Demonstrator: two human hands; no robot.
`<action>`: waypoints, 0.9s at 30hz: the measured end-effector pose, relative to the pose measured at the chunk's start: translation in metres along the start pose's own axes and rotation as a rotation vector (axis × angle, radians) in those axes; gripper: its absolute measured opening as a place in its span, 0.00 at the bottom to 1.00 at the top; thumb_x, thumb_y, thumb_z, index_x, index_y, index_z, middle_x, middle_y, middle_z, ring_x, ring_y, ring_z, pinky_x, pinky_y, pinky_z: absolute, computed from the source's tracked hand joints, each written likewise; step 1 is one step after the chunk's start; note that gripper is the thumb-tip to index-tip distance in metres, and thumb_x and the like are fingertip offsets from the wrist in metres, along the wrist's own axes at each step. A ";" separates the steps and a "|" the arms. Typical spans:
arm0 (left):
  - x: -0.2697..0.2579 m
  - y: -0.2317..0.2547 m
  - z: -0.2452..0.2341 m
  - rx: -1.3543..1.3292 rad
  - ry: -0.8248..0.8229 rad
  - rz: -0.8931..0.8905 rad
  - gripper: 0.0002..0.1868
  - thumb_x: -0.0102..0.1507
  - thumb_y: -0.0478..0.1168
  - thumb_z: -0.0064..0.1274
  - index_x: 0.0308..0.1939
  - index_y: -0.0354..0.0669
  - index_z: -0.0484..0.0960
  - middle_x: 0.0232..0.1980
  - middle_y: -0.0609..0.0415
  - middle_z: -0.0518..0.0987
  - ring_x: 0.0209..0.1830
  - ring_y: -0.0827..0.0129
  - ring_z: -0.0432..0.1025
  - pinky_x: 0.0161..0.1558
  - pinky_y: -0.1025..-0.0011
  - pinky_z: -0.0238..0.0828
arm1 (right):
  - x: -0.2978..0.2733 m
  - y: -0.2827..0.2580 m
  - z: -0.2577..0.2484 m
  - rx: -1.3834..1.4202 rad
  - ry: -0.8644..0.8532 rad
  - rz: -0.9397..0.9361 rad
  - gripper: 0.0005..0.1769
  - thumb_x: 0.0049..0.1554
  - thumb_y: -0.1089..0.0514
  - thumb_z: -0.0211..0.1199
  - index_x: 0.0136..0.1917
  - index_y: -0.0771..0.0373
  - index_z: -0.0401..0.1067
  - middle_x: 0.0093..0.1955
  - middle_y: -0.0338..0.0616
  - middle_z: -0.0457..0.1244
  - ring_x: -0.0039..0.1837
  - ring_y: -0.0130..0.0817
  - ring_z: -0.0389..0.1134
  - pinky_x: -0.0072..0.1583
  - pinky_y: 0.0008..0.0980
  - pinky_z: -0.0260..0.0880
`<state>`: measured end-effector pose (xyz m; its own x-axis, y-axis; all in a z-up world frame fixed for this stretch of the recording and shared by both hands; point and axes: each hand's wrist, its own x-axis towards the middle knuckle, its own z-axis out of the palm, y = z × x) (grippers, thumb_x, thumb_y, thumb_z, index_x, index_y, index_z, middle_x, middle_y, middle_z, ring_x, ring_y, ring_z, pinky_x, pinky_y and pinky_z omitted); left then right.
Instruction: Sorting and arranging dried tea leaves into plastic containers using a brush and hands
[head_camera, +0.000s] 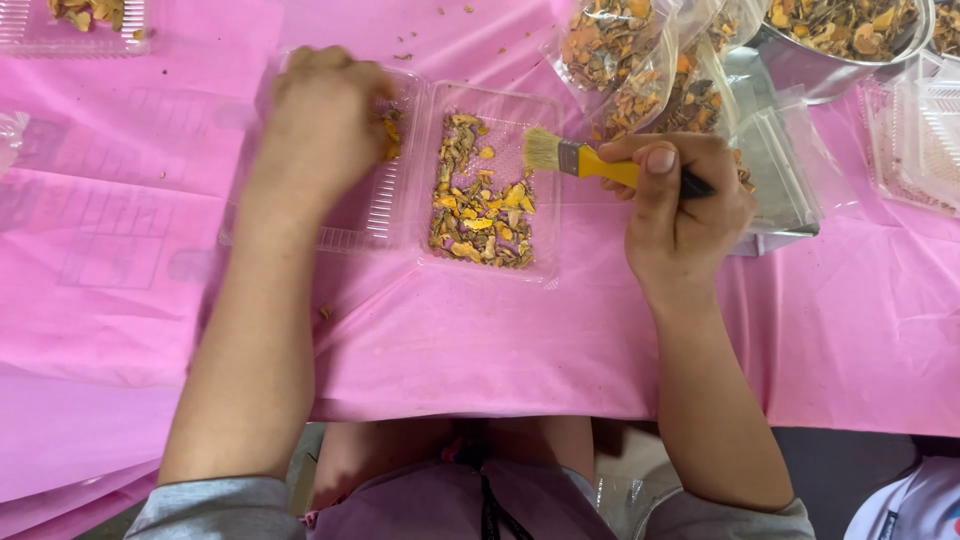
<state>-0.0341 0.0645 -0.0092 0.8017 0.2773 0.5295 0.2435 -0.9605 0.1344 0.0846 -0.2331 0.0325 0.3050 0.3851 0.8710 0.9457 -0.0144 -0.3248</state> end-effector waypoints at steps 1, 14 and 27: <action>0.000 0.023 0.000 0.000 -0.001 0.003 0.25 0.50 0.31 0.52 0.50 0.50 0.88 0.38 0.44 0.79 0.43 0.41 0.71 0.45 0.49 0.69 | -0.001 0.003 0.003 -0.001 0.002 0.002 0.18 0.75 0.50 0.45 0.50 0.66 0.61 0.44 0.48 0.72 0.32 0.29 0.63 0.36 0.28 0.59; 0.003 0.096 0.043 -0.156 -0.262 0.044 0.11 0.58 0.55 0.60 0.35 0.57 0.87 0.44 0.55 0.81 0.60 0.55 0.68 0.54 0.50 0.60 | -0.010 0.020 0.036 0.050 0.028 -0.204 0.13 0.70 0.56 0.54 0.48 0.65 0.74 0.42 0.45 0.73 0.37 0.41 0.74 0.40 0.37 0.74; 0.007 0.072 0.030 -0.845 -0.064 -0.074 0.14 0.58 0.35 0.62 0.47 0.51 0.89 0.32 0.54 0.84 0.38 0.57 0.80 0.43 0.61 0.75 | -0.044 -0.037 0.002 0.330 0.369 0.081 0.18 0.73 0.48 0.46 0.48 0.64 0.59 0.42 0.65 0.69 0.28 0.34 0.66 0.32 0.22 0.66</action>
<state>0.0057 -0.0024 -0.0211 0.8351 0.3164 0.4499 -0.1724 -0.6262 0.7603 0.0356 -0.2477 0.0059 0.4516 0.0417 0.8913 0.8496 0.2851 -0.4438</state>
